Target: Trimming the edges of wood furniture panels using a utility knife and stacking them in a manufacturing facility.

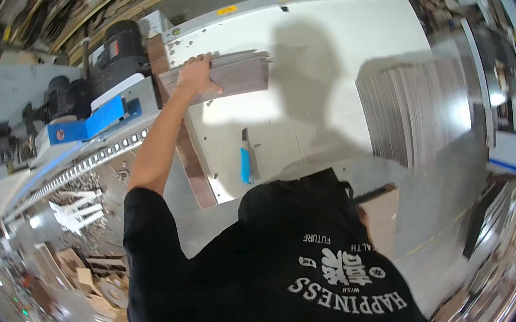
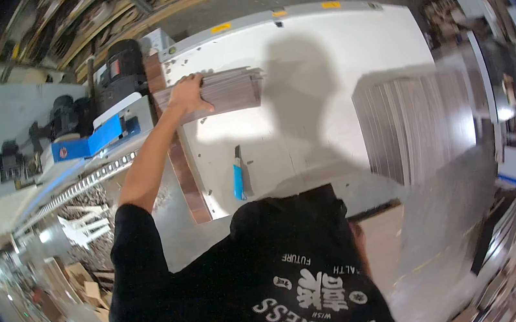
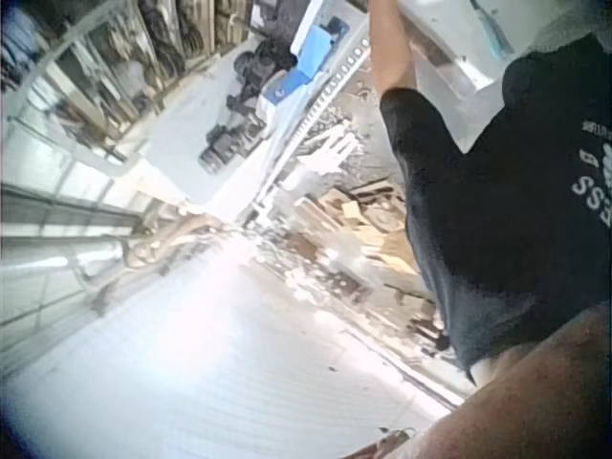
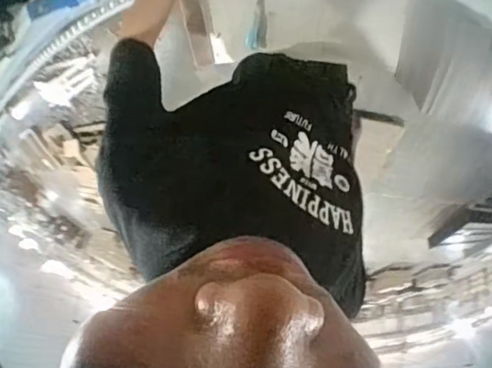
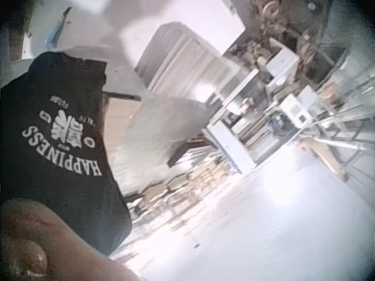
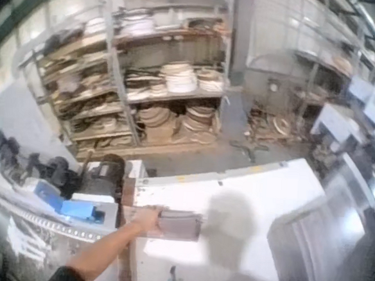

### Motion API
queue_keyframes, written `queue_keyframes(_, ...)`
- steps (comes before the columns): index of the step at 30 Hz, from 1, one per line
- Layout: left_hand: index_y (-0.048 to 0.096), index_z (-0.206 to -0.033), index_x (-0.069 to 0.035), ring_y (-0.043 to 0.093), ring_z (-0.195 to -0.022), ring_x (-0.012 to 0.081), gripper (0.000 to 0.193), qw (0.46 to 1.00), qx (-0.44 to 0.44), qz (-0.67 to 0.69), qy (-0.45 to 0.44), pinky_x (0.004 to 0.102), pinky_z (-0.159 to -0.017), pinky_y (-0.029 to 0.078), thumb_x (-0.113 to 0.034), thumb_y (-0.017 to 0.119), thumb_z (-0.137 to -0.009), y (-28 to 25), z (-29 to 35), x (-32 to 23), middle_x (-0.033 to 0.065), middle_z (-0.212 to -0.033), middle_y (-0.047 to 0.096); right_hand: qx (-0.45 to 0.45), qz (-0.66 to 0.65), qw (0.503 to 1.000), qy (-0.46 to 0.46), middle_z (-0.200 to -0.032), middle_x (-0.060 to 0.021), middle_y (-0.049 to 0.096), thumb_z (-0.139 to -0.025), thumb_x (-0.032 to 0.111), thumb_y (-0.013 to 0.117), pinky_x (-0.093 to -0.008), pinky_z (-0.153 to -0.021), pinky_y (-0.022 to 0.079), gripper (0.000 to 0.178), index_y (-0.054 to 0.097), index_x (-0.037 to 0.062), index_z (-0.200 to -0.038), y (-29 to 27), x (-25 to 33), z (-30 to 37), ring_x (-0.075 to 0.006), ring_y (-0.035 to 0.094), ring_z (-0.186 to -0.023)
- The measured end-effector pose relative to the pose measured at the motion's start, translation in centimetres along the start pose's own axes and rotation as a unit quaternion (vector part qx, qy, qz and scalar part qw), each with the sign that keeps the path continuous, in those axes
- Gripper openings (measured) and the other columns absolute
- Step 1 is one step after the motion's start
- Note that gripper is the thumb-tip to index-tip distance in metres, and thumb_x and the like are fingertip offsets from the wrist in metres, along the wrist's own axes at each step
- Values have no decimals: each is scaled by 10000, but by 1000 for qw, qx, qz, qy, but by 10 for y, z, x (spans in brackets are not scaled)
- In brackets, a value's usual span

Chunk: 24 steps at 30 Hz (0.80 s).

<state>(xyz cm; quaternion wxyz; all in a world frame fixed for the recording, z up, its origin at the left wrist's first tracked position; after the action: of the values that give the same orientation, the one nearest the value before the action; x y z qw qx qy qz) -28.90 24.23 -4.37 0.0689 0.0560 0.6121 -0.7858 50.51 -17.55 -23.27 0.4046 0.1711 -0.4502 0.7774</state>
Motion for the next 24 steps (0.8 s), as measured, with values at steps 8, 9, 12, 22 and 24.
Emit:
queue_keyframes(8, 650, -1308, -38, 677, -1212, 356, 848, 999, -35, -23, 17, 483, -1070, 540, -531, 969, -697, -21, 44, -85, 159, -1272, 694, -67, -79, 992, -76, -1288, -168, 709, -1072, 312, 747, -397, -968, 583, 560, 566, -13, -1491, -22, 230, -78, -259, 720, -1099)
queue_keyframes(9, 650, -1308, -38, 677, -1212, 356, 848, 999, -32, -21, 21, 483, -1070, 540, -531, 969, -697, -15, 50, -104, 159, -1272, 694, -77, -101, 985, -118, -1394, -196, 666, -1059, 304, 768, -412, -1006, 578, 638, 510, -16, -1547, -23, 262, -86, -295, 710, -1163)
queue_keyframes(12, 665, -1255, -48, 656, -1223, 346, 772, 993, -74, -2, 94, 477, -1048, 522, -491, 975, -705, -1, 65, -176, 145, -1238, 693, -86, 49, 965, -242, -1612, -263, 489, -962, 277, 864, -469, -1213, 432, 922, 349, -35, -1660, -13, 347, -111, -409, 524, -1446)
queue_keyframes(22, 652, -1418, -111, 575, -1365, 299, 830, 977, -69, 68, 191, 449, -1180, 423, -410, 977, -715, 55, 90, -270, 89, -1375, 653, 15, -122, 961, -246, -1703, -236, 368, -838, 155, 952, -438, -1311, 302, 1246, 109, -62, -1730, 39, 392, -157, -345, 364, -1583)
queue_keyframes(24, 646, -1433, -94, 541, -1416, 355, 874, 977, -107, 94, 160, 470, -1268, 371, -408, 990, -694, 33, 97, -252, 148, -1453, 612, 7, -185, 951, -249, -1705, -222, 369, -841, 128, 948, -432, -1310, 302, 1255, 85, -62, -1732, 40, 384, -164, -321, 359, -1584)
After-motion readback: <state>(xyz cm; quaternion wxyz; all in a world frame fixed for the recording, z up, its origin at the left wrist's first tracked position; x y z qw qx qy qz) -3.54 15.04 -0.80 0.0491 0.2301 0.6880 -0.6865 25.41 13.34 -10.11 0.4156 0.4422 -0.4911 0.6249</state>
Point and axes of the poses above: each hand's wrist, its own z-axis away from the middle knuckle, its own y-axis out of the palm, x = y × z, the point moved 10 cm from there along -z, towards the middle knuckle
